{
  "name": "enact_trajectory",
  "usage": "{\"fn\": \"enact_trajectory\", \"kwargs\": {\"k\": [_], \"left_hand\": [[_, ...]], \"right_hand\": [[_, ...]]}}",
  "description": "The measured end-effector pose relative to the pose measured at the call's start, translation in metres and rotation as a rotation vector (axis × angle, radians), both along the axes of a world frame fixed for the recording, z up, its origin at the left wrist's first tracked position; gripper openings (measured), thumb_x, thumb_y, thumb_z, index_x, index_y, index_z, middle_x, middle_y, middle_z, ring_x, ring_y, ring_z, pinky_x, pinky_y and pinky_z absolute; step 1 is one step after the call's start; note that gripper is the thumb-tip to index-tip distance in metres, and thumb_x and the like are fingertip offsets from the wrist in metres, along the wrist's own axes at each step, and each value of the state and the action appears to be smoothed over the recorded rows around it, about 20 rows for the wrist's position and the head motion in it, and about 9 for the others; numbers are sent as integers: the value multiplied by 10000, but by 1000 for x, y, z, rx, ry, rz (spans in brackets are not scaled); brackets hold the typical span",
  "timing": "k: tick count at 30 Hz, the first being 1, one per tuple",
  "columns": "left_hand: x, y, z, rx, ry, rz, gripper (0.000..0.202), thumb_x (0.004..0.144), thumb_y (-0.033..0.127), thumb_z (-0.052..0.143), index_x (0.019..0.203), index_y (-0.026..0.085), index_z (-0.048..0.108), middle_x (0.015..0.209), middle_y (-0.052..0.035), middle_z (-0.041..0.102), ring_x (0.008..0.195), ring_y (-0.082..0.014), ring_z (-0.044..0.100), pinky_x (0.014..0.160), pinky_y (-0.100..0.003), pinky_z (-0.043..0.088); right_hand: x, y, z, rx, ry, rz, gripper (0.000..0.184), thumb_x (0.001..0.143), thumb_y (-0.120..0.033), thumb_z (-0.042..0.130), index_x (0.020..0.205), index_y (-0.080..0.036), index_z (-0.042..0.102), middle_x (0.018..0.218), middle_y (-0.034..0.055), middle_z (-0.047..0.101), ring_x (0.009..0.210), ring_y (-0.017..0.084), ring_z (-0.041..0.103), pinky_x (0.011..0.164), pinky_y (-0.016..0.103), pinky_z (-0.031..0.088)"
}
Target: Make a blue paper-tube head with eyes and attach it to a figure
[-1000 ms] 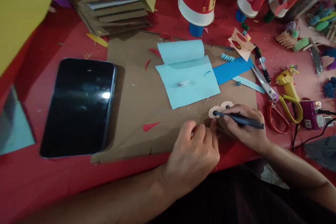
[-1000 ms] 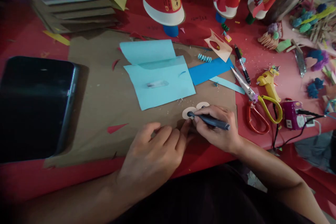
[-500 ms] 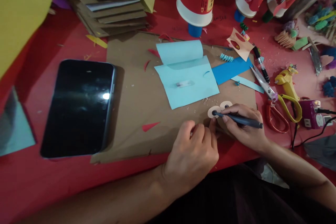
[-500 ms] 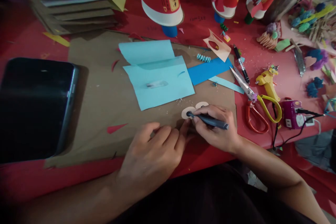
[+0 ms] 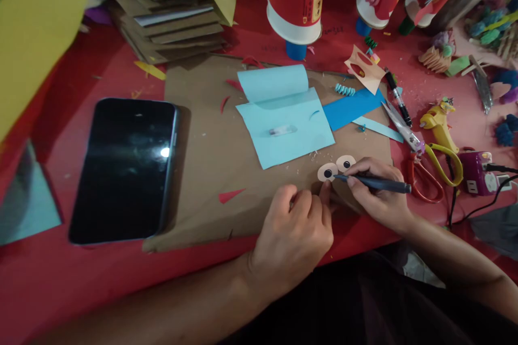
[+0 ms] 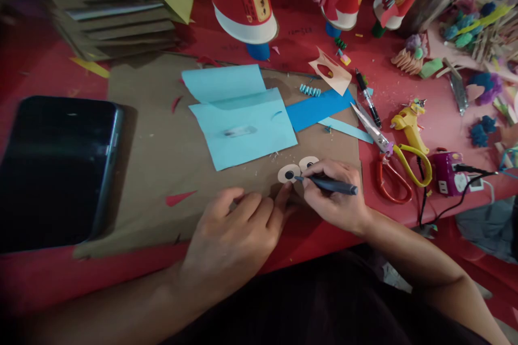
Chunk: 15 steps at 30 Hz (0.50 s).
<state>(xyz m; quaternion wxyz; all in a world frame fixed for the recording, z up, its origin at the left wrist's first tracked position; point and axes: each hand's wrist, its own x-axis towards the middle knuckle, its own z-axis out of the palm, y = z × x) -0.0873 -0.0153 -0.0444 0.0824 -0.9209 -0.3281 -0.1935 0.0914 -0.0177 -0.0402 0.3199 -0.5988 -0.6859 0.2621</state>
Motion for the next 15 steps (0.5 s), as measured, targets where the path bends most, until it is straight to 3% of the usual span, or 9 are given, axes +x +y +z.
{"fn": "enact_trajectory", "kwargs": {"k": [6, 15], "left_hand": [[0, 0, 1, -3, 28, -5, 345, 868, 47, 578, 541, 146, 623, 453, 6, 478, 528, -152, 442, 601, -317, 385], [1, -1, 1, 10, 28, -1, 321, 876, 88, 605, 561, 132, 650, 453, 4, 485, 526, -144, 451, 591, -315, 389]], "right_hand": [[-1, 0, -3, 24, -7, 48, 73, 841, -186, 596, 833, -224, 658, 711, -14, 730, 589, 105, 651, 575, 230, 508], [-1, 0, -4, 29, -18, -8, 62, 834, -191, 598, 814, -232, 639, 738, -17, 746, 579, 105, 649, 542, 228, 497]]}}
